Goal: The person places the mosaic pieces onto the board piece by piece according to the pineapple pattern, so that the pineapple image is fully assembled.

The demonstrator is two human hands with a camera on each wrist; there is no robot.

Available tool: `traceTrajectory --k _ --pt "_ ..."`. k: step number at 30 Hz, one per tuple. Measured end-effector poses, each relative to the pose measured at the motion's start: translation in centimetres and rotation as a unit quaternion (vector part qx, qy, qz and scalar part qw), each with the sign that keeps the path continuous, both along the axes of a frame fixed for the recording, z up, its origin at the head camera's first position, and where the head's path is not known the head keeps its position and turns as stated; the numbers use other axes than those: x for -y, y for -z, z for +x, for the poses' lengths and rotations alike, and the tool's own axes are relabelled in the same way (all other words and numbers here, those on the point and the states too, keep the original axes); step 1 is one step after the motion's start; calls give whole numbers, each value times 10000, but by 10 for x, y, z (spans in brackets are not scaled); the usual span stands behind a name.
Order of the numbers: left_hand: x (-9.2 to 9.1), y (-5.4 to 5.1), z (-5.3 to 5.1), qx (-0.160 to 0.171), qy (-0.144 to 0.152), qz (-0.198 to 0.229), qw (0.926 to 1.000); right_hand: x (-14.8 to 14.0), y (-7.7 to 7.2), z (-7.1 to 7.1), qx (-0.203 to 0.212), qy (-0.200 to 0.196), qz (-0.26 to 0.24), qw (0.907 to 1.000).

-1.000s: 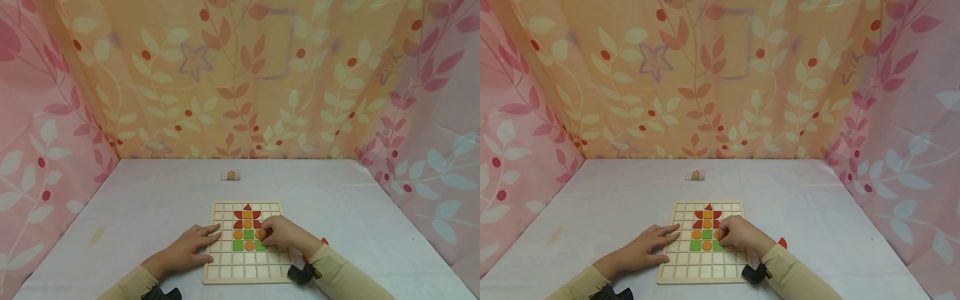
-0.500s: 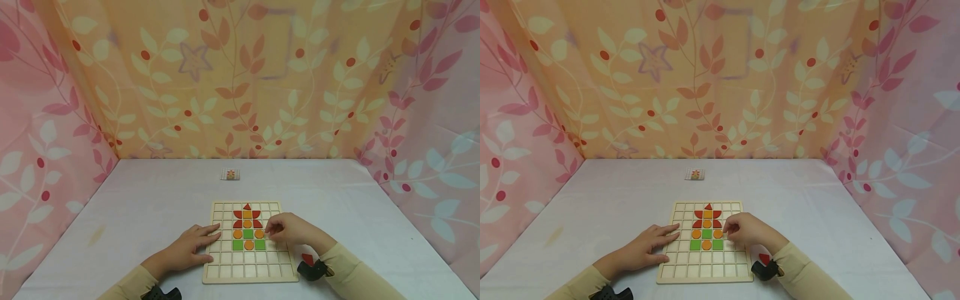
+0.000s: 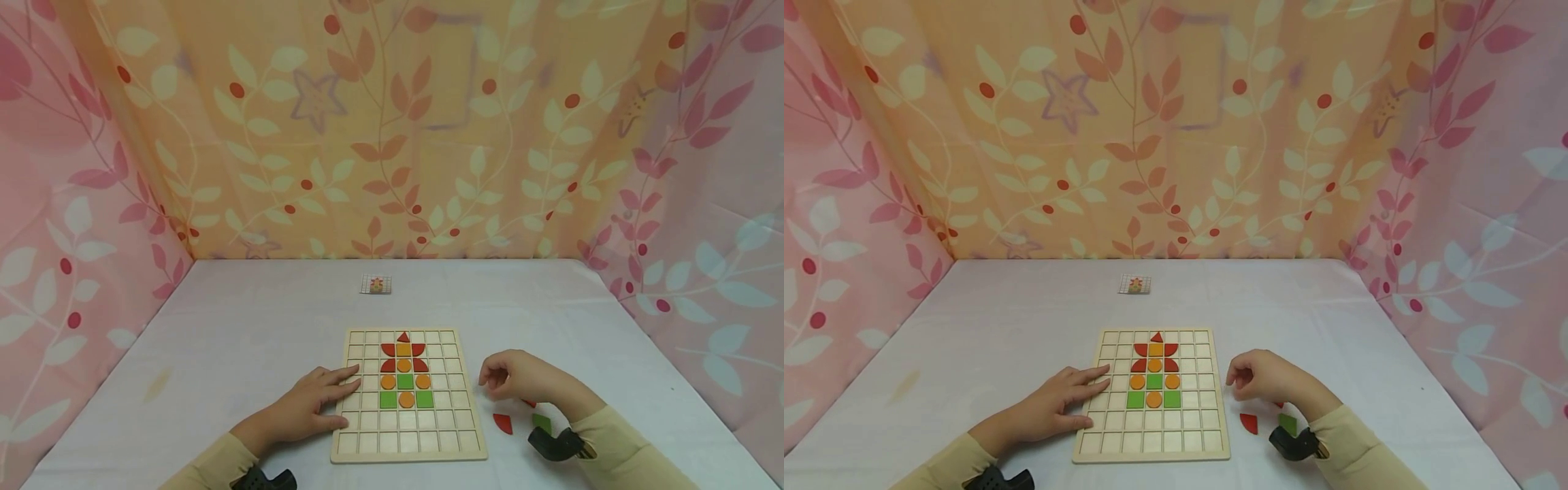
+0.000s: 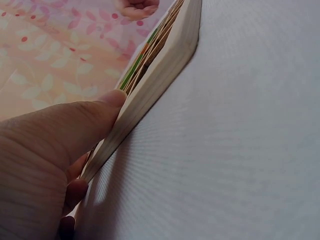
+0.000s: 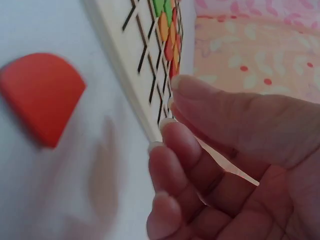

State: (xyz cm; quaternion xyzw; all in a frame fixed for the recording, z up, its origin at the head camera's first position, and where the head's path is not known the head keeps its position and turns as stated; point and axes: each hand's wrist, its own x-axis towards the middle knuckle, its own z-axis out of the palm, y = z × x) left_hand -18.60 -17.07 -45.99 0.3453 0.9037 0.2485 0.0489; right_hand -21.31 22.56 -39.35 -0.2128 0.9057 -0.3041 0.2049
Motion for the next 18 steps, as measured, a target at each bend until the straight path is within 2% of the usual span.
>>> traceTrajectory --k 4,8,14,18 --pt "0 0 0 46 -11 -25 10000 -8 4 7 277 -74 93 9995" --pt "0 0 0 76 -15 -22 10000 -14 9 11 233 -320 229 9990" --pt "-1 1 -1 27 -37 -50 10000 -16 13 14 261 -391 331 9983" --pt "-1 1 0 1 -71 -100 9999 -14 15 16 124 -429 433 9981"
